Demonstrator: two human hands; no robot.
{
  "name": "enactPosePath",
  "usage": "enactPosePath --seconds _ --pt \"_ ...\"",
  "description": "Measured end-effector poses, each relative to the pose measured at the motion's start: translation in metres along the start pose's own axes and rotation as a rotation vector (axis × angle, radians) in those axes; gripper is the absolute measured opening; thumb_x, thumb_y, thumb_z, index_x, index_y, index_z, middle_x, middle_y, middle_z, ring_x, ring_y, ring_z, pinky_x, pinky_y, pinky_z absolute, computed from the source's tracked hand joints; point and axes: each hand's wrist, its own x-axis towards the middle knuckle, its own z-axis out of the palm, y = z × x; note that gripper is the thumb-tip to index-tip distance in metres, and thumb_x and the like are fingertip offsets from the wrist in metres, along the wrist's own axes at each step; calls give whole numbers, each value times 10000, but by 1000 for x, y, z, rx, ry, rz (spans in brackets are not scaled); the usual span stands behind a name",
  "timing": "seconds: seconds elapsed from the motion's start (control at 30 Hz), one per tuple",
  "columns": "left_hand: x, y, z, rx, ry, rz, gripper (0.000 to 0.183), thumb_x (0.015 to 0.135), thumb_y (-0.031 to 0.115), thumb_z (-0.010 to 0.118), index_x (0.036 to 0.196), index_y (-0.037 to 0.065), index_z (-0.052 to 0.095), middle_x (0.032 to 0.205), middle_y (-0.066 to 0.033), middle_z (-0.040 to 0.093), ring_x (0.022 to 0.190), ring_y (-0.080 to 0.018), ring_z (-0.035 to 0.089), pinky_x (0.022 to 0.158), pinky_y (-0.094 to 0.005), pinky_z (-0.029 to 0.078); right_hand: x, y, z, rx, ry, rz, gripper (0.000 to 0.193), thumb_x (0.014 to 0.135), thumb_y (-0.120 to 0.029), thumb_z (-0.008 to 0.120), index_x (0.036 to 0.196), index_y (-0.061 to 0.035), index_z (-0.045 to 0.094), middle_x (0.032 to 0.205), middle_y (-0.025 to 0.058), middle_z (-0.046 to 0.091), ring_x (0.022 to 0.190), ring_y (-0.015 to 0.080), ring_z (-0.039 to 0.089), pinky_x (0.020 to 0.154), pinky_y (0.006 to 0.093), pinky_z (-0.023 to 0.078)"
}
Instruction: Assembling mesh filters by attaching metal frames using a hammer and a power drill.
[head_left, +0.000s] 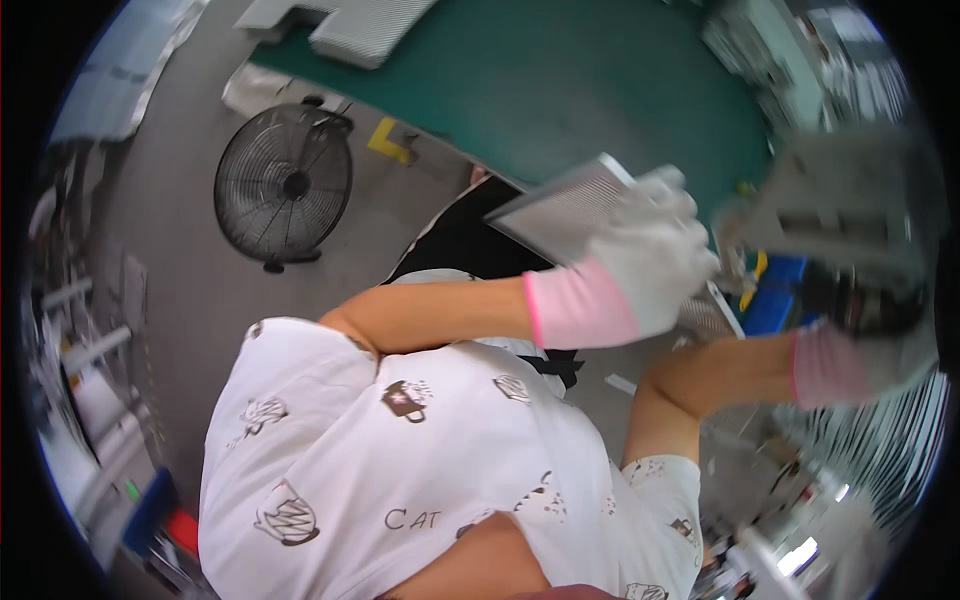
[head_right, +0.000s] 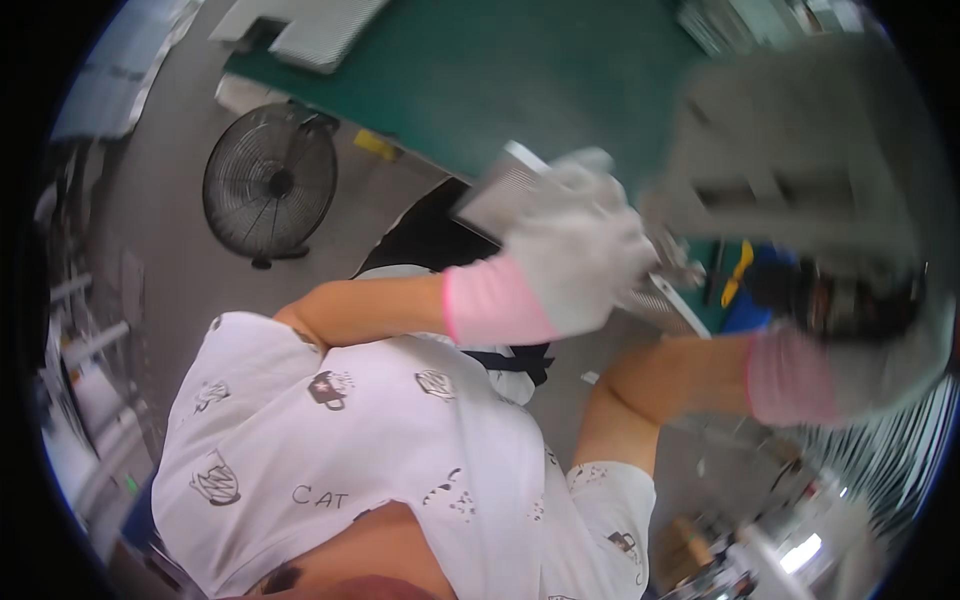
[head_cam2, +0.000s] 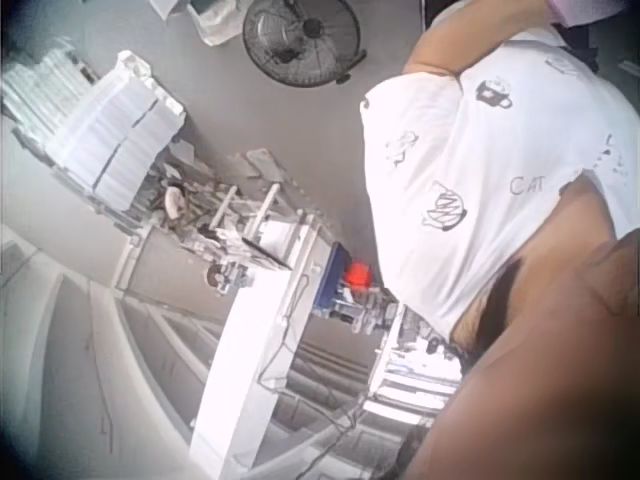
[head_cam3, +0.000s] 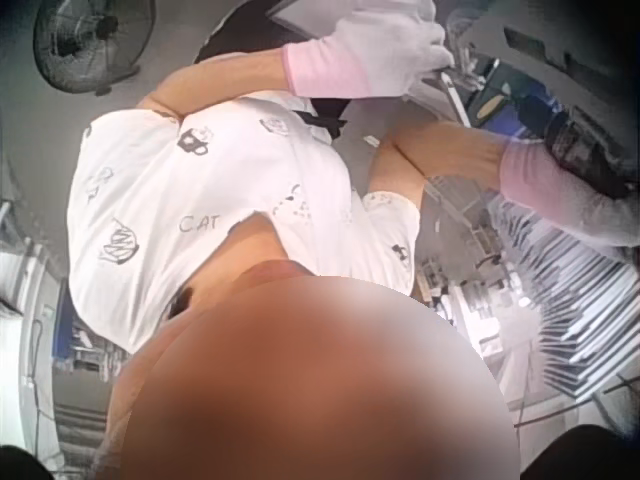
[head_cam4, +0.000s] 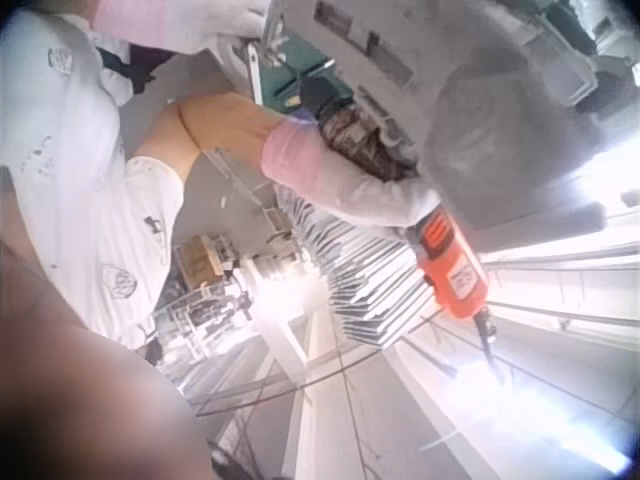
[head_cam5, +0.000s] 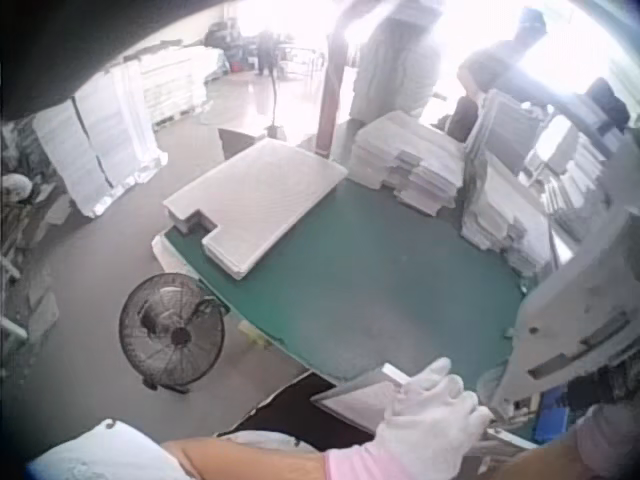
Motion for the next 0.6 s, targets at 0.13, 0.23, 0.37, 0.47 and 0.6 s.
enactPosePath --seconds 0.13,0.23,0.37,0.47,0.6 --pt "-4 -5 -3 -42 57 -24 79 676 161 608 696 152 684 714 -31 609 904 -220 581 1050 -408 309 2 -14 20 154 271 396 239 893 -211 555 885 15 633 872 56 652 731 152 632 679 246 504" --pt "-7 -9 -4 -41 39 -3 58 662 151 614 677 141 669 705 -31 596 889 -223 578 1042 -403 313 -2 -8 23 197 262 325 248 896 -216 553 918 19 625 893 64 652 745 156 636 686 248 510" --pt "-8 -5 0 -40 187 29 12 632 138 603 627 131 612 660 -31 525 712 -218 538 923 -394 405 -7 4 18 268 261 195 276 900 -227 548 984 28 611 934 79 653 774 164 643 700 252 522" --pt "-9 -5 -4 -58 176 71 64 653 171 618 598 138 621 654 -38 522 690 -222 523 882 -393 411 -11 14 12 306 278 92 305 904 -235 544 1033 35 600 966 91 654 795 170 649 711 255 531" --pt "-2 -4 -14 -49 -62 24 95 724 159 599 684 105 667 705 -39 584 806 -230 586 927 -402 395 -13 24 7 296 342 -61 350 909 -246 539 1099 44 586 1007 106 655 824 177 656 726 259 543"
